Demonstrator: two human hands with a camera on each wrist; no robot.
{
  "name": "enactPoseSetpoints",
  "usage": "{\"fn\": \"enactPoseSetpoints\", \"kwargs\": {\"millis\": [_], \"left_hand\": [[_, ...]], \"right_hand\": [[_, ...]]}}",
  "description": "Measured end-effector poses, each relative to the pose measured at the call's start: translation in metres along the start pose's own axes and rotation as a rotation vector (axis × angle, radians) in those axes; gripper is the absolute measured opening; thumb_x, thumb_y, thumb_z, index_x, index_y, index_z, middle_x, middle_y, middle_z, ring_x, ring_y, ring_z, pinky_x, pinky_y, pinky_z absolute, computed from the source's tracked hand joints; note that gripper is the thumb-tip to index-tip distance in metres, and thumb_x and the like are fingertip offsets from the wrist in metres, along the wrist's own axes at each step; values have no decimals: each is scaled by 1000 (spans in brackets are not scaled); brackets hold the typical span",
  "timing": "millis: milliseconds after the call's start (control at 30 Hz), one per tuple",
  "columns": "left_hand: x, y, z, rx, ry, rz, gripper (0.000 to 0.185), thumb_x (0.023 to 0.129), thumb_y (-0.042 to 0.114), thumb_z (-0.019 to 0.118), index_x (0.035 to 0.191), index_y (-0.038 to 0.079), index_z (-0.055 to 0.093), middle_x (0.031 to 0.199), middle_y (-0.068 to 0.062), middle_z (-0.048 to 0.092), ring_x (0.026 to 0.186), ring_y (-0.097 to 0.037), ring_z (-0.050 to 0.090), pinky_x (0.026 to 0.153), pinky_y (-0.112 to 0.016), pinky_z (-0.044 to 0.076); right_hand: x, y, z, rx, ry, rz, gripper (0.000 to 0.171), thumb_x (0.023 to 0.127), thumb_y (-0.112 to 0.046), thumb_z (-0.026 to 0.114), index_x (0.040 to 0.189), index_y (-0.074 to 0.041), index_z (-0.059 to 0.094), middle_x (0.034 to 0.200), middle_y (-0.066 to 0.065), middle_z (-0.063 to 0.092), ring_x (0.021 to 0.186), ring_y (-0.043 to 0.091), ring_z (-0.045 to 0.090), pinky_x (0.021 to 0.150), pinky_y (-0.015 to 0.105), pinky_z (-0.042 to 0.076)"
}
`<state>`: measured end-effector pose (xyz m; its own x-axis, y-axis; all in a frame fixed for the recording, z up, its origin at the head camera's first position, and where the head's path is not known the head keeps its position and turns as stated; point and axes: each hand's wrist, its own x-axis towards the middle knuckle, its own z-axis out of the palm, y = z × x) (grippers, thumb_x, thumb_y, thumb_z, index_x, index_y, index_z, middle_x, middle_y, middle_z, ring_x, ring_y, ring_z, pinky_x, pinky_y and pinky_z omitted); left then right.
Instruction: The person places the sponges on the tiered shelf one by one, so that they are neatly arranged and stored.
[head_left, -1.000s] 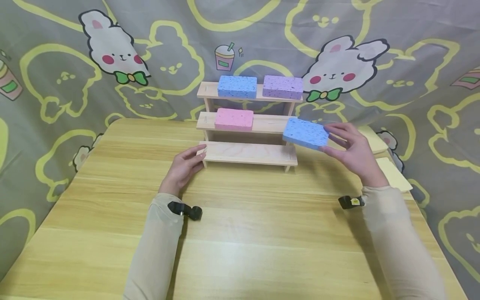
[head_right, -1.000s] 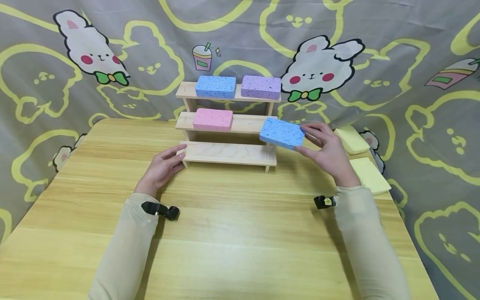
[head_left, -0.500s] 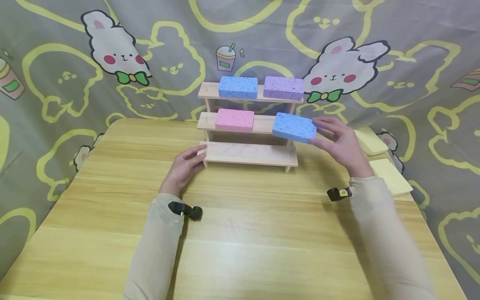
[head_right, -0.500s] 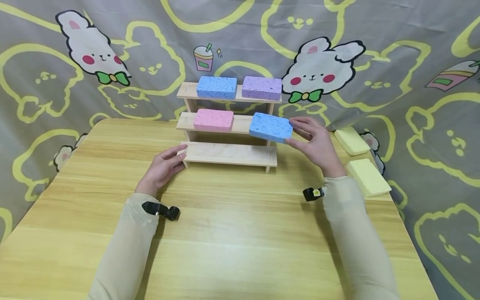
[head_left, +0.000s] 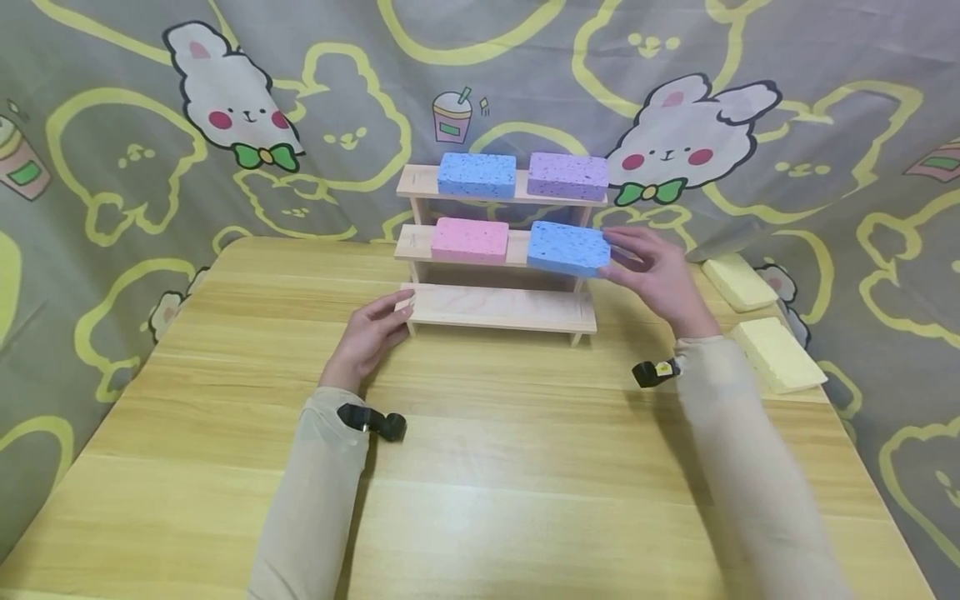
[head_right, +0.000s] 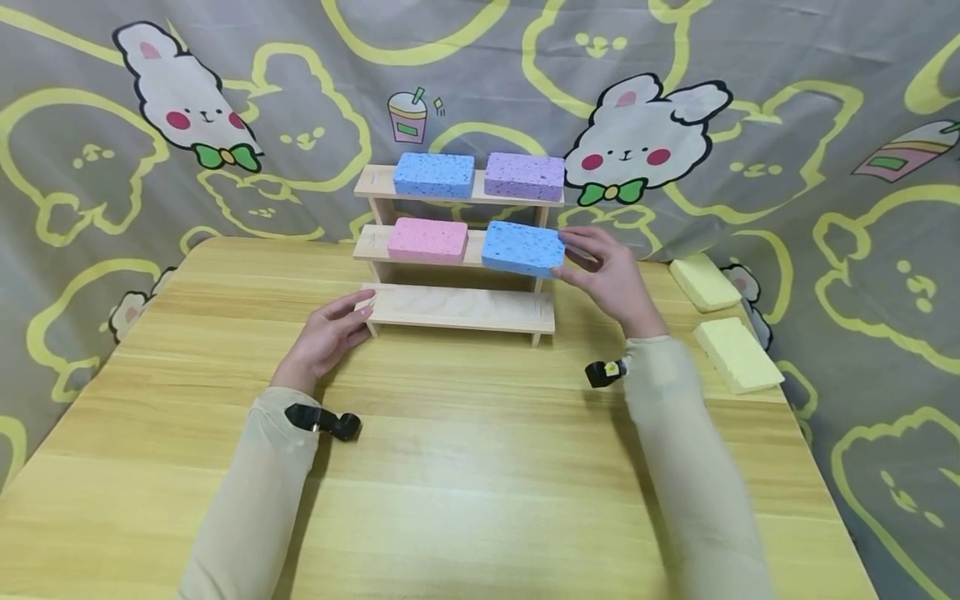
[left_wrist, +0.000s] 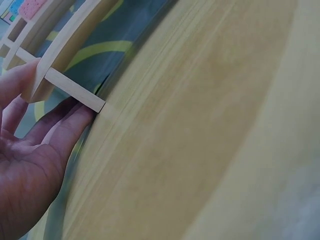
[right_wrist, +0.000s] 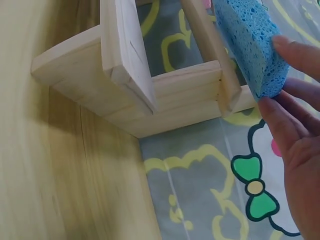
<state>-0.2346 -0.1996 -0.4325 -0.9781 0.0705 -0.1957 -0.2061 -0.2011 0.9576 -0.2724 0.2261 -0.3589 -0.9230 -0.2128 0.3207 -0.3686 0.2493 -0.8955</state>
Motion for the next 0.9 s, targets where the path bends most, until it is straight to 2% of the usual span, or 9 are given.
{"fn": "enactPoseSetpoints", "kwargs": {"millis": [133, 333, 567, 733, 833, 900], "left_hand": [[1, -1, 0, -2, -1, 3, 43, 95, 9, 66, 137, 5, 57, 155, -6, 33, 128, -31, 49, 98, -34, 51], [1, 0, 1, -20, -1, 9, 42, 95, 7, 66, 136, 4, 57, 154, -7, 34, 127, -31, 50, 98, -34, 51], [1, 2, 1, -67, -3, 0, 43, 94, 4, 66, 136, 4, 57, 154, -8, 34, 125, -30, 51, 99, -35, 50], [1, 2, 0, -58, -1, -1, 43, 95, 5, 65, 137, 3, 56, 155, -6, 33, 126, -30, 50, 98, -34, 51], [1, 2, 0, -57, -2, -6, 43, 94, 5, 66, 136, 3, 57, 155, -6, 33, 126, -31, 50, 98, -34, 51], [1, 2, 1, -64, -4, -3, 43, 94, 4, 66, 136, 3, 56, 155, -6, 34, 125, -31, 50, 98, -35, 51]], "right_hand": [[9, 4, 5, 42, -9, 11, 54, 83, -3, 79, 132, 3, 58, 138, 12, 50, 125, 27, 53, 103, 32, 46], [16, 10, 7, 36, -25, 2, 57, 84, 0, 76, 137, 4, 53, 146, 11, 44, 131, 28, 46, 108, 31, 41], [12, 6, 8, 55, 16, -37, 60, 85, 2, 75, 140, 2, 50, 147, 13, 42, 135, 24, 41, 113, 31, 33], [1, -12, 8, -19, 14, -43, 54, 88, -2, 73, 137, 4, 52, 143, 19, 46, 132, 31, 43, 113, 40, 35], [-7, -21, 5, -72, 6, -17, 54, 90, -5, 71, 139, 5, 50, 142, 21, 48, 131, 36, 44, 111, 46, 36], [-11, -19, 1, -114, 3, 9, 55, 91, -8, 71, 140, 2, 50, 142, 19, 49, 131, 35, 45, 110, 47, 38]]}}
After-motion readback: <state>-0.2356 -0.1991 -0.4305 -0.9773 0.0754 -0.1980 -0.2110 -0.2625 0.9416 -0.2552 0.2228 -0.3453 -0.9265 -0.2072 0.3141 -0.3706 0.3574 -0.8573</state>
